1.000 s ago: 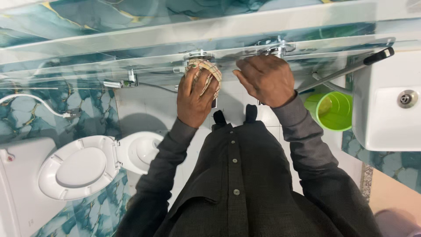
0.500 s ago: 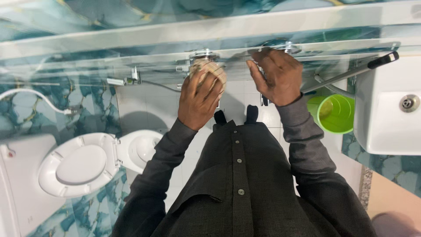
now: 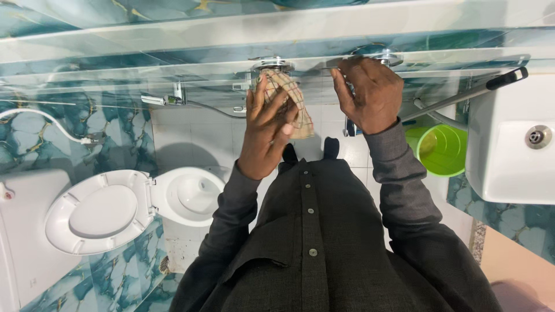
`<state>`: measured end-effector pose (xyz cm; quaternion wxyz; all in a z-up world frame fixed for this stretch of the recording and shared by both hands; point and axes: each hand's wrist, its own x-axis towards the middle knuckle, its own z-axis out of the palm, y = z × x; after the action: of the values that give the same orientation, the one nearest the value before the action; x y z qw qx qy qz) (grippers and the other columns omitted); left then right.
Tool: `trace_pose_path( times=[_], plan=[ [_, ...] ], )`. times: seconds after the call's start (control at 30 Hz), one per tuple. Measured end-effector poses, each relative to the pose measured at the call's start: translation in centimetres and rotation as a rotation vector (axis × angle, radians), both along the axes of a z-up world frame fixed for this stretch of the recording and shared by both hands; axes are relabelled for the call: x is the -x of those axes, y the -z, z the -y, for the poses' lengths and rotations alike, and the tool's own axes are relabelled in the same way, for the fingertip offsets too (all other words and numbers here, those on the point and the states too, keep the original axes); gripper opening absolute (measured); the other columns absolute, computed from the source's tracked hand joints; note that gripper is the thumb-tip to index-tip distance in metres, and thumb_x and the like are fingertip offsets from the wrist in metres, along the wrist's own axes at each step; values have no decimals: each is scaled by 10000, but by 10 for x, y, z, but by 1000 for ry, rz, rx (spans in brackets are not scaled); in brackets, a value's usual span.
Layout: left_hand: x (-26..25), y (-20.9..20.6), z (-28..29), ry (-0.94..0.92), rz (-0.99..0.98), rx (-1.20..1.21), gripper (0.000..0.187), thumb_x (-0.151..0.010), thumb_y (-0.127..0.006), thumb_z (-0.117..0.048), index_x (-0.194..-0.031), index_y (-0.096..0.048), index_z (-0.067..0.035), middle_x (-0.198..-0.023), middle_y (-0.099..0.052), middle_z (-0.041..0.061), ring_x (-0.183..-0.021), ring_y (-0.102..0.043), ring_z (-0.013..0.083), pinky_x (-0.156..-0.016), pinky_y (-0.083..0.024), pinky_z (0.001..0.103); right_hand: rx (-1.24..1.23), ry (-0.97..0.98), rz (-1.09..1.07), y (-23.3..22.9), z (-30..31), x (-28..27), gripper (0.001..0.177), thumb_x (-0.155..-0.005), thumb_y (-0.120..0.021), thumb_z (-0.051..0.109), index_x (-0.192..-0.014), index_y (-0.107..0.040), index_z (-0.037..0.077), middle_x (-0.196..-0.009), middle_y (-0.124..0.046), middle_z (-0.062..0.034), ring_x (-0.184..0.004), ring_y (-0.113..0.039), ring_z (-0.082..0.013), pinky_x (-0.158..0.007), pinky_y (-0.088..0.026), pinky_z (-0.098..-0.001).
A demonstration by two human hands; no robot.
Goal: The person wipes and polishes various chrome bathroom fixtures using a cloth, moving between different taps and handles to clean all surfaces.
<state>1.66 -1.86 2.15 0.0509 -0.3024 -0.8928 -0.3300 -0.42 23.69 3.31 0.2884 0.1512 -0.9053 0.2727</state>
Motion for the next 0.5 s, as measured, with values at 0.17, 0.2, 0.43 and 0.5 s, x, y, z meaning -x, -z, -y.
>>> trace_pose_path(
  times=[0.17,0.2,0.43,0.5],
  plan=[
    [11,-1,-2,-216,112,-332,412,-1010,-695,-216,-1391,-631,-75,-1534,-537,196,-1439,-510,385,-1185,-464,478,14,16,-12,0,1,-3,101,-1015,-810,76,-1021,-741,3,-866,-669,-97,-710,-658,-230,-625,-511,-343],
    [15,0,-7,-369,47,-284,488,-956,-758,-232,-1371,-611,-22,-1459,-551,254,-1342,-591,398,-1090,-536,446,12,7,-22,0,2,-2,106,-1018,-809,80,-1014,-734,6,-880,-674,-96,-717,-660,-228,-629,-515,-340],
    [48,31,-16,-504,363,-123,431,-932,-718,-330,-1199,-672,6,-1123,-766,169,-1054,-760,287,-916,-605,376,0,35,-37,1,2,-2,127,-1003,-818,94,-995,-722,12,-861,-655,-88,-676,-629,-225,-597,-491,-349],
    [62,57,-7,-433,701,-417,496,-1049,-516,-371,-1185,-725,57,-1040,-740,289,-941,-691,377,-839,-538,442,2,47,-34,3,2,-1,151,-1009,-820,94,-950,-702,20,-854,-656,-87,-670,-625,-229,-591,-484,-355]
  ],
)
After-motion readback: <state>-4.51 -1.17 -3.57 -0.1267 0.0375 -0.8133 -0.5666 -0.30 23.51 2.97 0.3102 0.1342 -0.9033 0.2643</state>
